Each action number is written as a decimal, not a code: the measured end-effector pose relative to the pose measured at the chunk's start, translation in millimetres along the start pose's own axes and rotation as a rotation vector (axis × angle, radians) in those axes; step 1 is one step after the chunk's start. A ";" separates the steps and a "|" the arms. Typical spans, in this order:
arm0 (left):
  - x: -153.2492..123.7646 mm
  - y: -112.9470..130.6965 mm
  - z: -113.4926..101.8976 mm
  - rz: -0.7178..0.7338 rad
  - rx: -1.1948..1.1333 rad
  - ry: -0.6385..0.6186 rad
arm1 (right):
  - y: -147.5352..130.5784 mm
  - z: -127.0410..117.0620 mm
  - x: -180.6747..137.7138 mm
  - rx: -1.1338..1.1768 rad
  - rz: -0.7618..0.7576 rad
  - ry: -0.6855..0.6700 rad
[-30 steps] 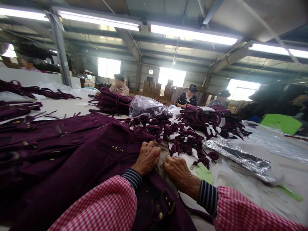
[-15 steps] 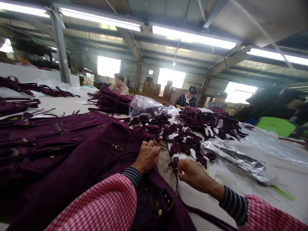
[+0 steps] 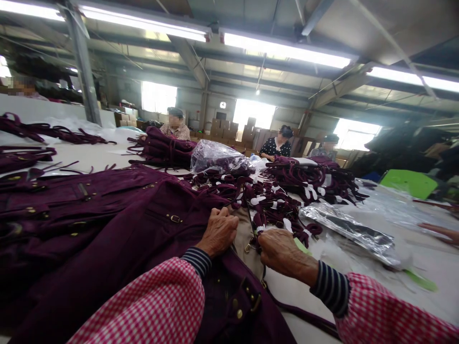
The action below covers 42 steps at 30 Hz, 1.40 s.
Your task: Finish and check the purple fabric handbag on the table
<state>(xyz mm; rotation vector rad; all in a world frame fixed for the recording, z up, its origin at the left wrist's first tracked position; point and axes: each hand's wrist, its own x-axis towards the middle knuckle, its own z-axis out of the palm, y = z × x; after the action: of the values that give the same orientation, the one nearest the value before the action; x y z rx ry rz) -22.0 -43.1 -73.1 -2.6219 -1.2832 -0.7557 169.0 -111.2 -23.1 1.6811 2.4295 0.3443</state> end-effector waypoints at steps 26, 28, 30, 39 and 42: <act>-0.7 -1.6 2.9 0.022 0.022 0.038 | 7.5 2.9 8.3 0.054 -0.213 0.048; -0.3 -1.8 2.4 0.028 0.022 0.038 | 14.6 10.5 5.0 0.081 -0.166 0.015; 0.2 -2.1 2.6 0.034 0.022 0.038 | 22.4 16.9 1.7 0.097 -0.128 0.013; 0.2 -2.1 2.2 0.030 0.021 0.026 | 32.9 -1.7 -20.6 0.146 -0.143 -0.061; 0.1 -0.8 -0.2 0.028 0.014 0.018 | 38.4 0.9 -28.4 0.097 -0.146 -0.049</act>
<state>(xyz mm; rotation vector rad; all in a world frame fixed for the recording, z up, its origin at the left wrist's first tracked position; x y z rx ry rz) -22.7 -42.6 -73.0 -2.6095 -1.2404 -0.7615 213.7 -124.7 -13.0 1.5163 2.5517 0.1653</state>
